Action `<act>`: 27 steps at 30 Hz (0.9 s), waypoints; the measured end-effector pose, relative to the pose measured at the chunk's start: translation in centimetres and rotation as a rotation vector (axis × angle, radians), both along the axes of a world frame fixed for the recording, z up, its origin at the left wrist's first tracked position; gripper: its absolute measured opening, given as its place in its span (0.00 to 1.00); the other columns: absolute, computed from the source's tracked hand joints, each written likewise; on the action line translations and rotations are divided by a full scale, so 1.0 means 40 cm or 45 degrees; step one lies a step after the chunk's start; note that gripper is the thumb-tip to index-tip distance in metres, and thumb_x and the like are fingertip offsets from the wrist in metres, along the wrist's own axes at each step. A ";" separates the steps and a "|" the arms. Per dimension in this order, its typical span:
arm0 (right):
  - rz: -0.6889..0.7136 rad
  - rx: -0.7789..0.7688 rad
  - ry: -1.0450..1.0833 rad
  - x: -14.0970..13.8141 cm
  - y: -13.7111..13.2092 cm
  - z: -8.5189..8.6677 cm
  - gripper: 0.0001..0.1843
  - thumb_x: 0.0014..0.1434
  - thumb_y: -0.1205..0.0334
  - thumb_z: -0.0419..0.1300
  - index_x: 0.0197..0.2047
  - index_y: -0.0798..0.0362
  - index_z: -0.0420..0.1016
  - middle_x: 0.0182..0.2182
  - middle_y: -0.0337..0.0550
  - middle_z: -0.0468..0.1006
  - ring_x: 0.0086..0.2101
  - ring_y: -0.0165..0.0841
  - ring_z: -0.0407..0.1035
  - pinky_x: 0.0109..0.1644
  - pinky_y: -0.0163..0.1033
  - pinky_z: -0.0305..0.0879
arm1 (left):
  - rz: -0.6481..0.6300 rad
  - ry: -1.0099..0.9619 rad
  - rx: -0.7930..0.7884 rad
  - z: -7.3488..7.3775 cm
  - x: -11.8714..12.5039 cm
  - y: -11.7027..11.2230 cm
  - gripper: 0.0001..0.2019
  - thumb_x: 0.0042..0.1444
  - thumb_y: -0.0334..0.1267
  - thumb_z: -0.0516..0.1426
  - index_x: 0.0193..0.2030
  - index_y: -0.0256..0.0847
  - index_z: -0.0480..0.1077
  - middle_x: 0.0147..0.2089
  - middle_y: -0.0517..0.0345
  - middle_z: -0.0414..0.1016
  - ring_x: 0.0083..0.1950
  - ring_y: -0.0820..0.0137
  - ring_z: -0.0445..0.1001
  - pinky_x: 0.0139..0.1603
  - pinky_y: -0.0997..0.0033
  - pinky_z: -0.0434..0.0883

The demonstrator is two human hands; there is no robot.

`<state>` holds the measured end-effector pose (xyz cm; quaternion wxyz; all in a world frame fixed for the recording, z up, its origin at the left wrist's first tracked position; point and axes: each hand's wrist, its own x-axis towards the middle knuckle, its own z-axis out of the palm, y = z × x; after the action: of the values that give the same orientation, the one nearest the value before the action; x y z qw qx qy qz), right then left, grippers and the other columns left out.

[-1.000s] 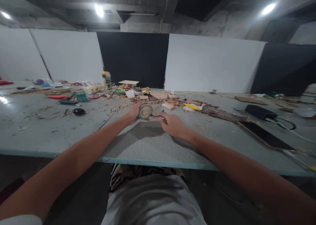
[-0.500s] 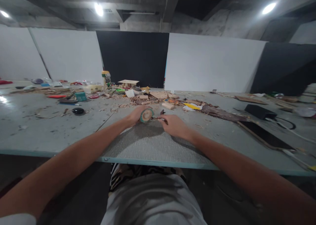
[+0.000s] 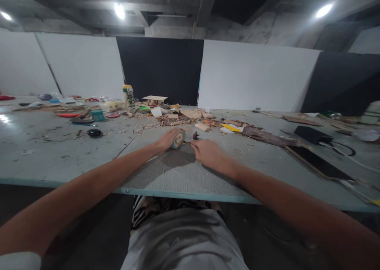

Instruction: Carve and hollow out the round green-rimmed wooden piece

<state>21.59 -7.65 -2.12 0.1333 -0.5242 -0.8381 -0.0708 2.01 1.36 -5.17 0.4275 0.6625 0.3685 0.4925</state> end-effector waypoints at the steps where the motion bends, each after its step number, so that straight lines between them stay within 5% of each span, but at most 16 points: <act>1: 0.015 0.002 0.018 0.001 0.003 -0.001 0.18 0.67 0.63 0.49 0.45 0.54 0.81 0.39 0.54 0.83 0.36 0.41 0.75 0.36 0.39 0.60 | 0.006 0.016 0.018 0.001 0.000 0.000 0.17 0.56 0.52 0.57 0.43 0.42 0.77 0.50 0.49 0.79 0.53 0.58 0.74 0.52 0.63 0.71; 6: 0.108 -0.141 0.231 0.013 0.032 -0.006 0.19 0.68 0.64 0.48 0.42 0.55 0.82 0.37 0.49 0.83 0.35 0.36 0.74 0.37 0.37 0.60 | -0.014 0.052 0.003 0.009 0.005 -0.016 0.18 0.58 0.52 0.54 0.43 0.40 0.74 0.49 0.50 0.78 0.51 0.61 0.74 0.54 0.63 0.70; 15: 0.035 0.055 0.037 0.010 0.011 -0.021 0.21 0.69 0.61 0.48 0.57 0.51 0.78 0.43 0.52 0.84 0.39 0.42 0.77 0.40 0.40 0.65 | -0.020 -0.003 -0.006 0.015 0.004 -0.018 0.14 0.57 0.49 0.55 0.39 0.41 0.75 0.44 0.54 0.79 0.46 0.65 0.75 0.48 0.69 0.72; 20: 0.117 0.002 0.263 0.006 0.032 -0.020 0.21 0.68 0.62 0.49 0.57 0.52 0.78 0.46 0.49 0.83 0.42 0.39 0.77 0.44 0.38 0.66 | 0.045 -0.043 -0.004 0.024 0.001 -0.004 0.13 0.57 0.48 0.55 0.35 0.41 0.75 0.38 0.54 0.78 0.43 0.63 0.76 0.44 0.68 0.73; 27: 0.172 -0.015 0.361 0.022 0.081 -0.019 0.20 0.66 0.60 0.54 0.57 0.56 0.76 0.49 0.53 0.81 0.44 0.41 0.75 0.45 0.40 0.67 | 0.105 -0.264 -0.164 0.113 -0.048 -0.011 0.13 0.59 0.48 0.54 0.38 0.40 0.69 0.36 0.52 0.75 0.36 0.64 0.76 0.39 0.62 0.77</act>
<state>22.48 -4.43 -2.89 0.2518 -0.4723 -0.8446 0.0179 0.09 0.93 -0.65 0.4845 0.5635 0.3799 0.5508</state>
